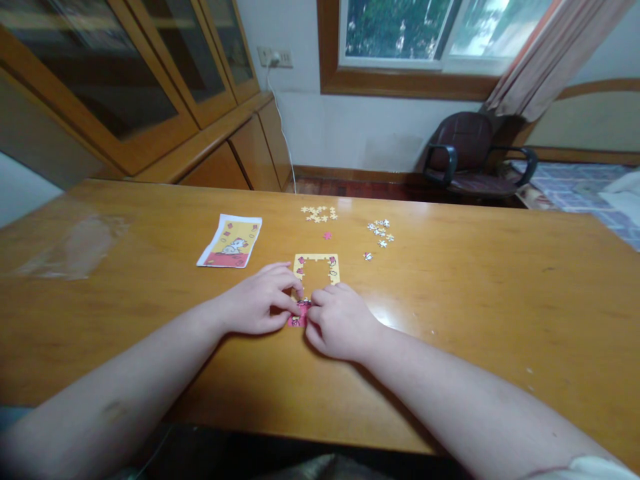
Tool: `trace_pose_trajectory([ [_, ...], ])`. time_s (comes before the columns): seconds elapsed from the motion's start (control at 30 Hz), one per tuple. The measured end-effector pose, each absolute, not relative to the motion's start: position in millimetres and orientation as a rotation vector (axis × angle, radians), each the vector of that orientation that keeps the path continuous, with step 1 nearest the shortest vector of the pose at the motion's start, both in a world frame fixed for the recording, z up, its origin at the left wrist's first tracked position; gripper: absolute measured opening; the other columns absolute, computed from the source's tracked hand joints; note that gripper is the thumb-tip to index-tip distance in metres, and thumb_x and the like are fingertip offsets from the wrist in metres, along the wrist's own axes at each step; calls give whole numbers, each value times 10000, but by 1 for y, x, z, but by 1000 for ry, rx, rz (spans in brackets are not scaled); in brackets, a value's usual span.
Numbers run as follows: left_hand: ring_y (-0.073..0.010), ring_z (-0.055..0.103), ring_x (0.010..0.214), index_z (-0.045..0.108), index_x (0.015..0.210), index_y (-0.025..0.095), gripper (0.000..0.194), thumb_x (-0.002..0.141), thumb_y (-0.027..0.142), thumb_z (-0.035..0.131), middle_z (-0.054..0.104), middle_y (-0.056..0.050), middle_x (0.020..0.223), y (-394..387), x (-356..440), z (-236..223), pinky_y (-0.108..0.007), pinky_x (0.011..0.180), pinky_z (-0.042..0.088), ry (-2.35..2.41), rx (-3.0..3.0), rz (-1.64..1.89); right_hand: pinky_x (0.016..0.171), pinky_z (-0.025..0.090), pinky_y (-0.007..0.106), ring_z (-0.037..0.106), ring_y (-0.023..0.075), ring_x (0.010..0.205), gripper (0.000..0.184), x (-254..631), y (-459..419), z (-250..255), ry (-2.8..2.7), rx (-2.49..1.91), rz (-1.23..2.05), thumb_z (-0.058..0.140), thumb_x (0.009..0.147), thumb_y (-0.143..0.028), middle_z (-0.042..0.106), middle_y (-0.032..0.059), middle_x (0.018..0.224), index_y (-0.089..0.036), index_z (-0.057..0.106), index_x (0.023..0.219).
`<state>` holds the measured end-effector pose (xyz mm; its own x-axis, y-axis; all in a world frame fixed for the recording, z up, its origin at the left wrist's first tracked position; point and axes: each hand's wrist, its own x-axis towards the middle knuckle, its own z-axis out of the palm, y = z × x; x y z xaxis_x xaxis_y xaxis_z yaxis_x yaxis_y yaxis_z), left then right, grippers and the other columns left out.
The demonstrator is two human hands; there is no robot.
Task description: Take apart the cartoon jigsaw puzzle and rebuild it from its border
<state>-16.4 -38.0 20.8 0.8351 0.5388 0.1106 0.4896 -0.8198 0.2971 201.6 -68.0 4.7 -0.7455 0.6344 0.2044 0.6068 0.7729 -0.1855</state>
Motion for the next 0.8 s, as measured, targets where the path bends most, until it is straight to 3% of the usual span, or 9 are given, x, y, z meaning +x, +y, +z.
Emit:
trace_pose_trajectory([
  [0.5,-211,553,988,746,848,276,189,779,205,585,660,-19,980,-43,-11,23,-482,1113,282,794,2799,221,691,362,313,500,154,669,240,200,-66,3,-2768,-924,190,499,865,-244,612,45,748,-172,712,780],
  [0.8,-196,562,864,700,778,212,139,816,250,573,648,-25,765,-53,1,24,-457,1091,328,821,2890,217,681,394,310,521,156,653,226,199,-66,1,-2743,-909,195,513,876,-242,625,53,744,-160,701,780],
])
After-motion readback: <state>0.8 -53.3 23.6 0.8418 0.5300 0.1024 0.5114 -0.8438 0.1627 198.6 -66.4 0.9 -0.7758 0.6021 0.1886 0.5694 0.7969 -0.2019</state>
